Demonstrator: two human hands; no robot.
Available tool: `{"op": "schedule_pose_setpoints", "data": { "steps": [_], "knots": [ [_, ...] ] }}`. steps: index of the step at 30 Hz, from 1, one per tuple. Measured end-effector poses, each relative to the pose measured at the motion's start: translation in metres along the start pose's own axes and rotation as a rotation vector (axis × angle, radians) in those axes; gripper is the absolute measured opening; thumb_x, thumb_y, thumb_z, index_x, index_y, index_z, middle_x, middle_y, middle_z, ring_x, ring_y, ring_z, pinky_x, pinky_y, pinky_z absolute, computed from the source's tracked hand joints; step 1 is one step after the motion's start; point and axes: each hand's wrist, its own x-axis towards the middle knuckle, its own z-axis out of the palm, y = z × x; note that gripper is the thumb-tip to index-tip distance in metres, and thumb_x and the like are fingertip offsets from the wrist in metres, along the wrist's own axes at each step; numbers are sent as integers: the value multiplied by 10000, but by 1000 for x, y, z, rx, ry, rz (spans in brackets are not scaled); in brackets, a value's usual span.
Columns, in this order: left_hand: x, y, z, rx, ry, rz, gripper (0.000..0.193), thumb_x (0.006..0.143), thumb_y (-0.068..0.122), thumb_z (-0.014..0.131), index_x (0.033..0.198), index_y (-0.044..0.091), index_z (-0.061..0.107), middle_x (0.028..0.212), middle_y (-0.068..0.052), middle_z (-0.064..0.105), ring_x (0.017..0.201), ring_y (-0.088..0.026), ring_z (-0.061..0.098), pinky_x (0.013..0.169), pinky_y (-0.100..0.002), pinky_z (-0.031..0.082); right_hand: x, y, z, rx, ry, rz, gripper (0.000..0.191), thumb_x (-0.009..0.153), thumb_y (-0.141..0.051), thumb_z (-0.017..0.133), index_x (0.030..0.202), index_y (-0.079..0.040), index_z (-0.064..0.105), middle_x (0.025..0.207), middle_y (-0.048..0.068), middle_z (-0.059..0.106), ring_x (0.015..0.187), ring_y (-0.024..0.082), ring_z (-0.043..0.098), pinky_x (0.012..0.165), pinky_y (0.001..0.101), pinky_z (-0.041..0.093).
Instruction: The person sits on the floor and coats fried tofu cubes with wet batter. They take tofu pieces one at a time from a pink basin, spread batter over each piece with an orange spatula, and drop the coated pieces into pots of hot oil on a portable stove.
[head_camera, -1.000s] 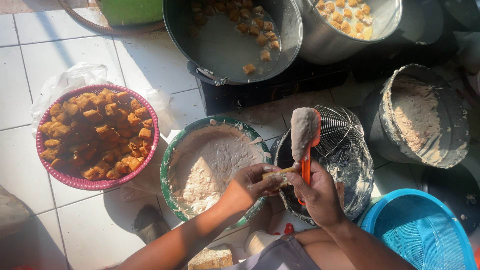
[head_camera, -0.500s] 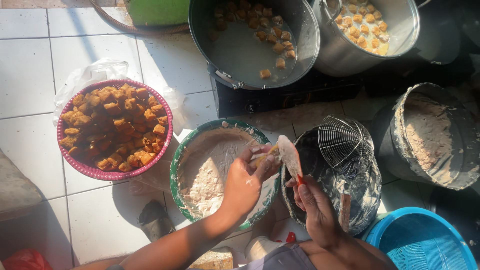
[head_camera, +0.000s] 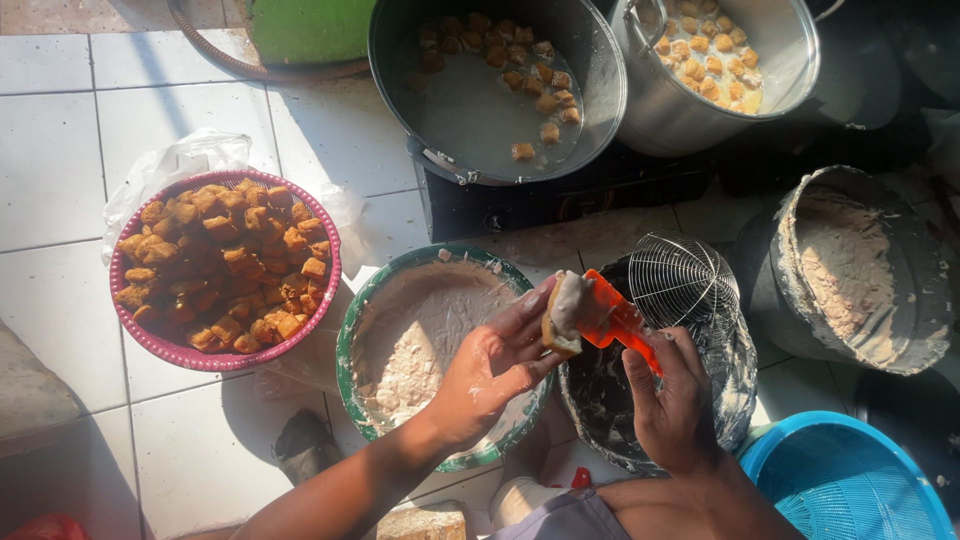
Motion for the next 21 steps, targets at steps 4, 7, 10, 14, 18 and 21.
{"op": "schedule_pose_setpoints", "data": {
  "steps": [4,7,10,14,18,21],
  "knots": [
    [5,-9,-9,52,136,-104,755,889,100,747,1550,-20,403,1519,-157,545,1394,-232,543,1167,-383,447,-4,0,-6,-88,70,-65,335,1037,-296,550,1112,15,648,945,100,563,771,185,584,668,323,494],
    [8,-12,-14,97,188,-58,519,934,72,773,1389,-68,565,1318,-194,642,1263,-271,600,1114,-415,477,-6,-3,-13,-75,61,-101,319,1024,-288,568,1089,13,652,954,103,577,767,173,601,645,319,492],
    [9,-4,-18,130,149,47,397,909,78,760,1266,43,588,1316,-120,664,1253,-238,605,1120,-403,482,-4,-6,-19,20,22,3,311,1024,-252,567,1115,36,641,944,106,580,779,193,608,680,329,509],
    [11,12,-17,979,217,308,365,811,67,794,1148,88,655,1255,-85,719,1356,-238,599,1186,-504,360,-12,-15,-23,79,14,21,296,1026,-249,560,1111,17,659,931,100,586,781,187,614,681,319,502],
    [17,15,-15,1424,119,526,357,760,43,781,1100,118,701,1180,-35,764,1337,-248,609,1270,-618,192,-21,-21,-19,66,-4,-156,317,1050,-281,560,1124,17,637,977,102,574,847,154,608,704,285,504],
    [18,3,-10,1174,189,430,283,817,48,766,1084,95,685,1163,-61,782,1348,-234,644,1310,-599,148,-22,-15,-18,221,-118,17,328,1041,-300,543,1122,-3,658,891,59,552,755,129,542,659,279,458]
  ]
}}
